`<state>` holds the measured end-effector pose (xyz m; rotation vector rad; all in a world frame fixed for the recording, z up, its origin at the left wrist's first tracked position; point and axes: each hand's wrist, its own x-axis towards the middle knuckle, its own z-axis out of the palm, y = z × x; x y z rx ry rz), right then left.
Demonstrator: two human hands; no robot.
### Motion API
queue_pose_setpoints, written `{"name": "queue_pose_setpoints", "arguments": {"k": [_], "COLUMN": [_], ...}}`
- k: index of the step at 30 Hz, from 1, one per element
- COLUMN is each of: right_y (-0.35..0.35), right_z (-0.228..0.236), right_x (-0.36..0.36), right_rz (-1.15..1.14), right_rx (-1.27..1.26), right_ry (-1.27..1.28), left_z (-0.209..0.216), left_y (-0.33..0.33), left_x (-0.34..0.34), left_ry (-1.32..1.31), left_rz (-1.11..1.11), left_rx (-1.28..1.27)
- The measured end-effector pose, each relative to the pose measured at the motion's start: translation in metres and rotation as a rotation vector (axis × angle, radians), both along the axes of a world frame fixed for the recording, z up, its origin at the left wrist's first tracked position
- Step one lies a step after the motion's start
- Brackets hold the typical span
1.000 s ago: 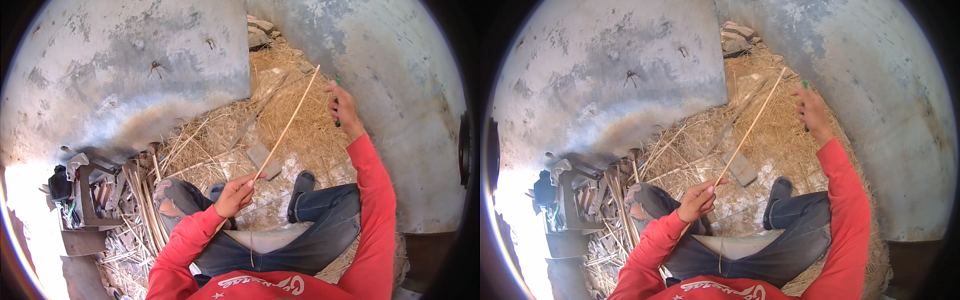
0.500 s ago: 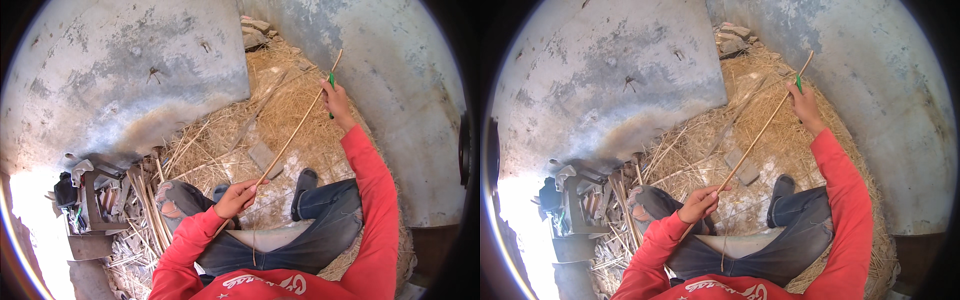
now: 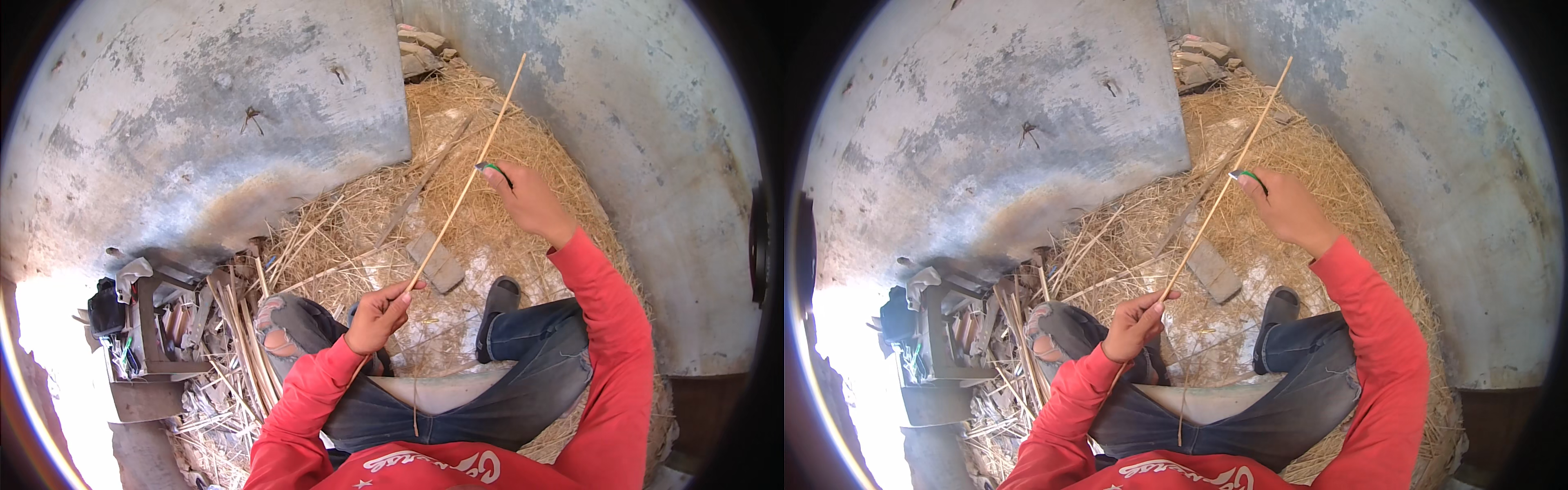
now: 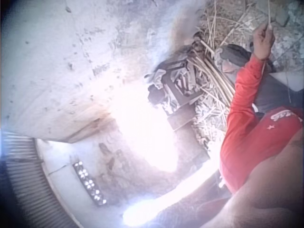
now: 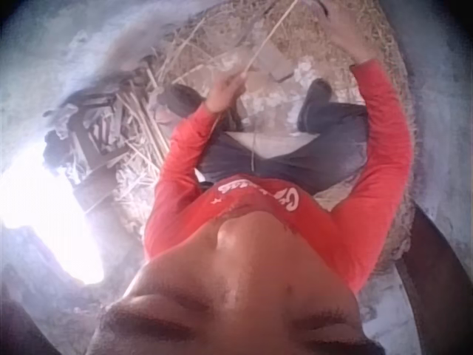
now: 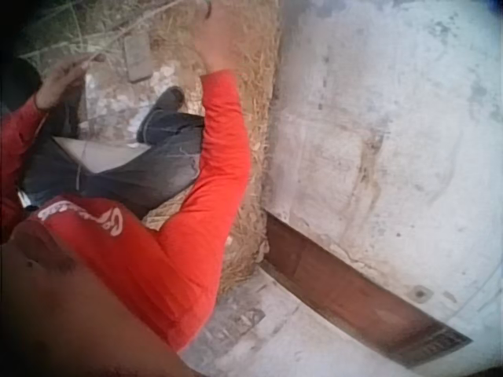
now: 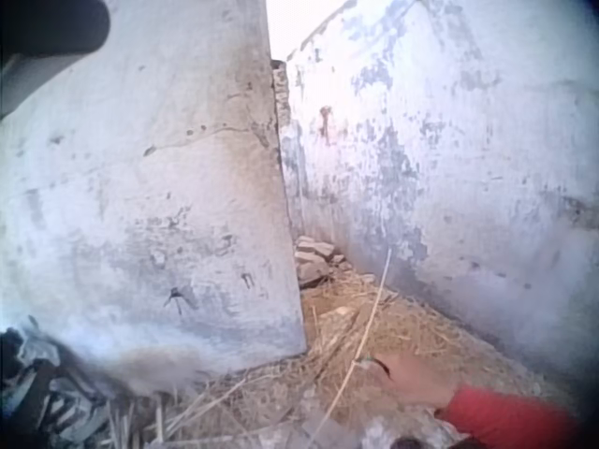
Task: The person strips the outer layer from a bamboo stick using a small green utility knife while holding the stick between their knees.
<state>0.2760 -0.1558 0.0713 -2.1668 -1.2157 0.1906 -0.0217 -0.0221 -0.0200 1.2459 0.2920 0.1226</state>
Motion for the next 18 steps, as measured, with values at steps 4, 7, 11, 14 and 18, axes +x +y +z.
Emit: {"name": "queue_pose_setpoints", "arguments": {"k": [4, 7, 11, 14, 18], "right_y": [0.002, 0.005, 0.013, 0.020, 0.018], "right_z": [0.000, -0.006, -0.027, -0.009, -0.009], "right_x": [0.003, -0.018, -0.055, -0.040, -0.052], "right_rz": [-0.095, -0.023, 0.062, -0.002, 0.026], "right_rx": [-0.044, -0.102, 0.009, 0.021, 0.012], "right_ry": [-0.097, -0.065, -0.071, -0.025, -0.036], "left_z": [0.004, 0.009, -0.002, -0.002, -0.002], "left_y": [-0.002, 0.001, 0.007, 0.009, 0.012], "left_x": [0.001, 0.000, 0.000, -0.001, -0.002], "left_ry": [0.038, 0.043, -0.010, -0.041, -0.055], "left_rz": [0.011, 0.015, 0.036, 0.028, 0.025], "left_rx": [-0.002, -0.042, -0.125, -0.157, -0.198]}}
